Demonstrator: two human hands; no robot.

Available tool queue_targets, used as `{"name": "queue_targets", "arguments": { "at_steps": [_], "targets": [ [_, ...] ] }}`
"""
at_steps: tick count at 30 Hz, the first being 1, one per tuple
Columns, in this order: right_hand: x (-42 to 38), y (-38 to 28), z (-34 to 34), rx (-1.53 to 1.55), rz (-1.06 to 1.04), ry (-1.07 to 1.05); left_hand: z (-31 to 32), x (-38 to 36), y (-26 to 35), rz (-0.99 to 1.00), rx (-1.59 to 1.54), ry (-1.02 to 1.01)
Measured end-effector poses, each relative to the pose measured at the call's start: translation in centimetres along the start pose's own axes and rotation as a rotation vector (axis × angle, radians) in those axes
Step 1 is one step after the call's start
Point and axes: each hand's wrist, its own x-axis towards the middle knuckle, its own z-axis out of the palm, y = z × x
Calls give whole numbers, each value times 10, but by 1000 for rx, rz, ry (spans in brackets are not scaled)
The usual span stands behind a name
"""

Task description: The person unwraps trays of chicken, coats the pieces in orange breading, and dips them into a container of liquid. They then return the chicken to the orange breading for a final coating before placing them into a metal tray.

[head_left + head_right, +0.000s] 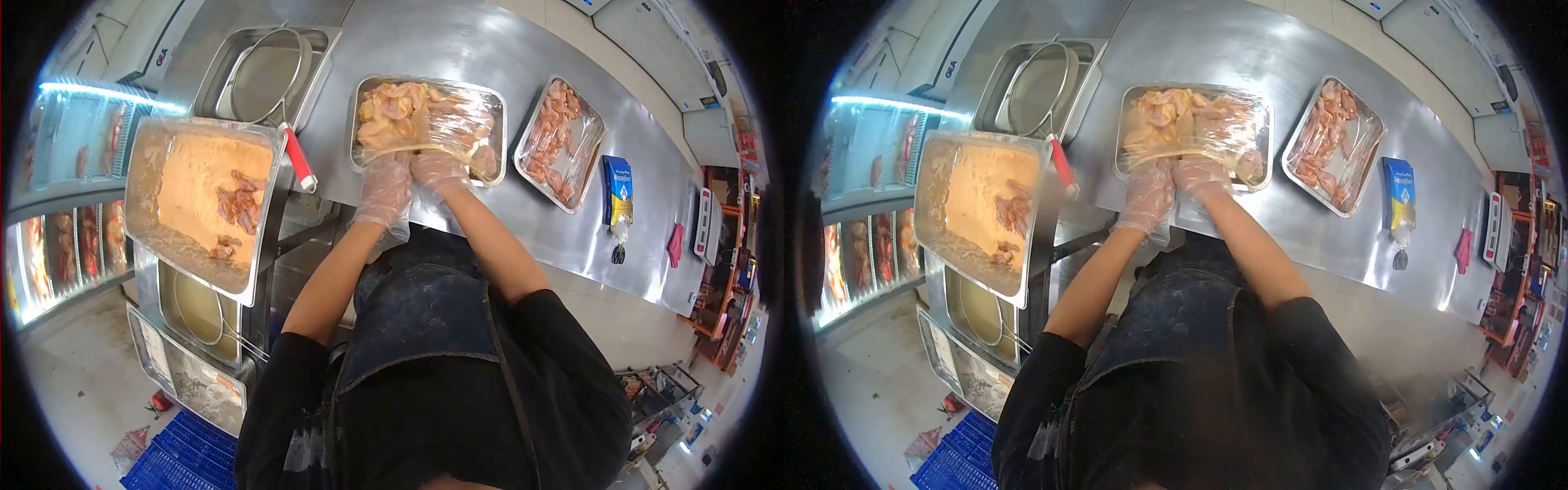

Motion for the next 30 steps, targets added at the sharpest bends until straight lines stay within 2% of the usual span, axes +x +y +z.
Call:
{"name": "queue_targets", "arguments": {
  "at_steps": [2, 4, 5, 7, 8, 10, 11, 13, 14, 16, 17, 19, 20, 22, 23, 25, 26, 28, 29, 30],
  "targets": [
    [11, 2, -5, 22, -76, 71, 5, 3, -1, -18, 61, 15],
    [15, 0, -8, 45, -151, 127, 8, 0, 1, 69, 155, 233],
    [14, -1, -10, 55, -190, 150, 9, -2, 1, 59, 156, 225],
    [10, -1, -13, 65, -230, 170, 4, 0, 4, -27, 107, 75],
    [5, -1, -17, 0, -253, 149, 3, 4, 4, -30, 108, 74],
    [-2, 4, -15, -67, -266, 131, 5, 18, 3, -207, 153, -257],
    [-7, 13, -5, -51, -232, 72, 14, 22, -2, -198, 147, -264],
    [-17, 21, -12, 9, -234, 22, 34, 29, -12, -92, -9, 107],
    [-22, 21, -22, 3, -232, 23, 38, 32, -13, -90, -15, 108],
    [-31, 10, -48, -105, -279, 292, 31, 37, -8, 180, 220, 398],
    [-33, 13, -48, -107, -274, 289, 31, 39, -6, 181, 215, 393],
    [-37, 22, -45, -363, -216, 431, 34, 44, -5, 149, 288, 355],
    [-36, 30, -41, -363, -216, 428, 35, 46, -5, 122, 287, 317],
    [-28, 46, -28, -302, -145, -150, 36, 51, -3, 70, 279, 212],
    [-26, 50, -19, -300, -141, -149, 35, 53, -3, 39, 261, 138],
    [-23, 53, -12, -193, -70, 67, 35, 58, -1, -42, 216, -42],
    [-22, 56, -11, -192, -74, 68, 34, 58, -1, -82, 190, -138],
    [-17, 53, -21, -214, -77, -229, 29, 60, 0, -133, 150, -285],
    [-16, 51, -24, -210, -79, -231, 27, 59, 0, -156, 126, -347],
    [-12, 40, -41, -122, 27, -334, 25, 57, 0, -166, 111, -377]
  ]
}}
